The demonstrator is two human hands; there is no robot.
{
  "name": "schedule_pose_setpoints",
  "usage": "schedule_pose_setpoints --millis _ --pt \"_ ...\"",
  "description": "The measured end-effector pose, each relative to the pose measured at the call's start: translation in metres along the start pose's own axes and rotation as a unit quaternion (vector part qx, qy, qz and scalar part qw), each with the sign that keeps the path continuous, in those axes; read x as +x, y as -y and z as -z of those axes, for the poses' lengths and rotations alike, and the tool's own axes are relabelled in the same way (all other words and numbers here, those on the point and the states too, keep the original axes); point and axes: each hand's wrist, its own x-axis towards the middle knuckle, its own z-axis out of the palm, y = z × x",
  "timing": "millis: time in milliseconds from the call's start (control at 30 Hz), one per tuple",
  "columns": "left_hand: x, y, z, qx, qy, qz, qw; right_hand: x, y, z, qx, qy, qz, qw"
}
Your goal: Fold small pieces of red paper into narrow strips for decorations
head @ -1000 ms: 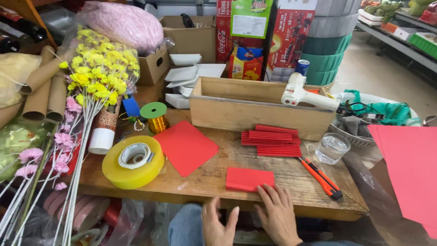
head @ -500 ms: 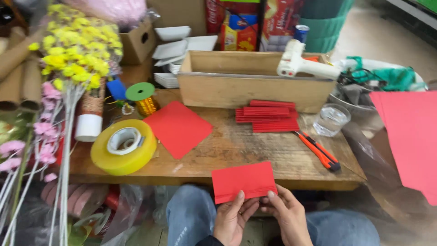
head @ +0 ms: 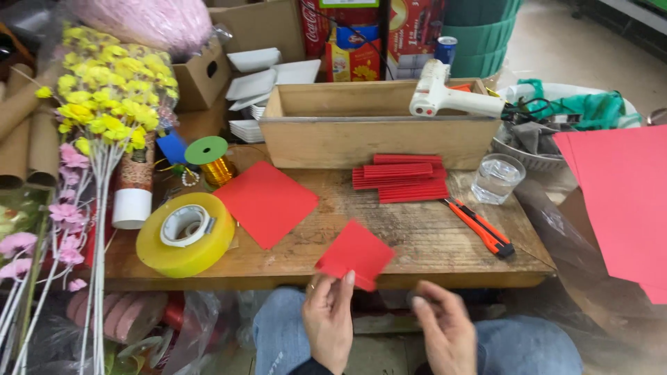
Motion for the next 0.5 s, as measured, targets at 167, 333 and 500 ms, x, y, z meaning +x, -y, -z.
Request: schedule_pose_setpoints --millis 167,333,500 --pt "0.025 -0.028 0.004 0.284 0.124 -0.29 0.906 -0.003 0.085 -0.01 -0.228 -0.034 0.374 0.898" --pt "0.035 -0.025 0.0 0.443 0.222 -0.452 0.742 0.035 0.1 -0.024 -0.332 0.111 0.51 0.786" --pt "0.068 -0.009 0.007 0.421 0.204 -0.516 0.718 0.077 0.051 -0.016 -0.232 0.144 0.415 0.868"
